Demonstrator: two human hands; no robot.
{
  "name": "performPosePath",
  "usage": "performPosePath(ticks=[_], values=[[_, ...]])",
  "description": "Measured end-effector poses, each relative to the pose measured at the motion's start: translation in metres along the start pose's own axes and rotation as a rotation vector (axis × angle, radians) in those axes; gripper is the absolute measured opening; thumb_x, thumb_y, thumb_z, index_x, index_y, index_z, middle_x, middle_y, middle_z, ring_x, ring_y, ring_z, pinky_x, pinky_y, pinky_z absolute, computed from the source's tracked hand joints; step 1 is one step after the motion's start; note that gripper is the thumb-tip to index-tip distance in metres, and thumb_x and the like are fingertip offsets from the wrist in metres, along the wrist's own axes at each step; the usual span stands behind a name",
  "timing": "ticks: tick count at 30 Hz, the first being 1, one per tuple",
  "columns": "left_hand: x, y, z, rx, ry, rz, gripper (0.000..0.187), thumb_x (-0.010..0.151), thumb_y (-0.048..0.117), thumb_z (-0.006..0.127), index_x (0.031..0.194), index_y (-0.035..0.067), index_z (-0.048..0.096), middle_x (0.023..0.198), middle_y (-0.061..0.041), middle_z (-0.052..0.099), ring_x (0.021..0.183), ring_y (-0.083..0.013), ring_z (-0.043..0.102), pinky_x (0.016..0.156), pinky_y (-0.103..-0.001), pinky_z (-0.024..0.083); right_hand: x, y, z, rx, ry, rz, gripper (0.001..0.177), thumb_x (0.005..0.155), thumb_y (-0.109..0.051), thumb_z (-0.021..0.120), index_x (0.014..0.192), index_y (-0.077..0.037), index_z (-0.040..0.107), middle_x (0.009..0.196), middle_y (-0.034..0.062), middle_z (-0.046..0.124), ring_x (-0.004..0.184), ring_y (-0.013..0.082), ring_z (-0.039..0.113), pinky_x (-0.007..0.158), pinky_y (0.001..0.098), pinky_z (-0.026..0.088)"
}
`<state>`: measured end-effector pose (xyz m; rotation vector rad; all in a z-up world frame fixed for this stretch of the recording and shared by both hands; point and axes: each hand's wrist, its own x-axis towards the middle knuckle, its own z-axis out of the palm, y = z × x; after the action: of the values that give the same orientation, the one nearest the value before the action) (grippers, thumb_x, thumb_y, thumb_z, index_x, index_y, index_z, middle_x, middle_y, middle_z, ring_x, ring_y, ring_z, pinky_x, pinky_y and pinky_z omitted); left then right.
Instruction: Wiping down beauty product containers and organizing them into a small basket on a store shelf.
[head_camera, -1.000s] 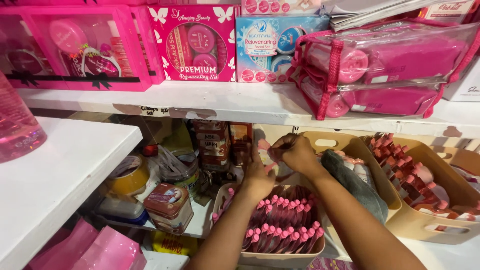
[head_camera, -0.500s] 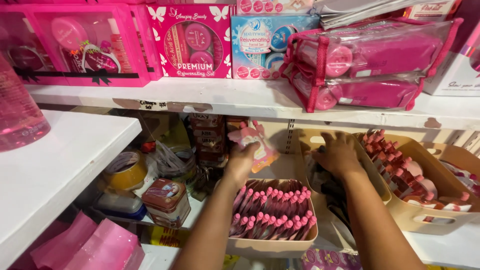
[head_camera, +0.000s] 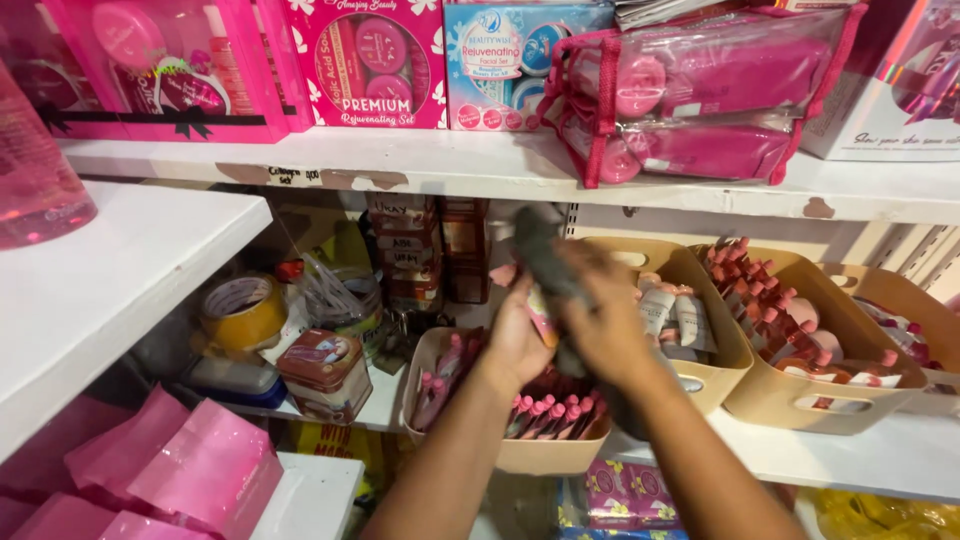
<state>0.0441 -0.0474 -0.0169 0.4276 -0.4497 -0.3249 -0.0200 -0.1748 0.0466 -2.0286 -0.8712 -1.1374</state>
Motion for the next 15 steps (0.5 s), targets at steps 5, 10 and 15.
performPosePath(ticks=[5,10,15], values=[[-0.019,-0.015,0.004,-0.108,-0.011,0.000,0.052,0.106,0.046,0.041,0.140,0.011,0.056,0.139,-0.008,0.062,0.130,-0.0242,0.056,0.115,-0.042,0.040,-0.010,-0.005,0.009,-0.048,-0.139,0.113,0.056,0.093,-0.013,0.062,0.148,-0.014,0.054,0.149,0.0247,0.053,0.138,0.0464,0.045,0.116,0.0489,0.031],[-0.038,-0.008,0.026,-0.057,0.021,0.013,0.050,0.113,0.045,0.039,0.145,0.011,0.055,0.146,-0.005,0.059,0.137,-0.0217,0.054,0.121,-0.040,0.038,-0.006,-0.007,0.002,0.179,-0.056,0.455,0.053,0.099,-0.025,0.054,0.151,-0.020,0.048,0.147,0.0174,0.056,0.138,0.0383,0.054,0.116,0.0453,0.041],[-0.025,0.002,-0.008,-0.117,-0.360,0.054,0.049,0.112,0.044,0.039,0.140,0.006,0.054,0.141,-0.014,0.060,0.132,-0.0300,0.055,0.117,-0.049,0.038,-0.020,-0.063,0.005,-0.157,-0.151,0.037,0.050,0.098,-0.020,0.061,0.147,-0.024,0.059,0.153,0.0266,0.047,0.134,0.0497,0.047,0.111,0.0511,0.037]])
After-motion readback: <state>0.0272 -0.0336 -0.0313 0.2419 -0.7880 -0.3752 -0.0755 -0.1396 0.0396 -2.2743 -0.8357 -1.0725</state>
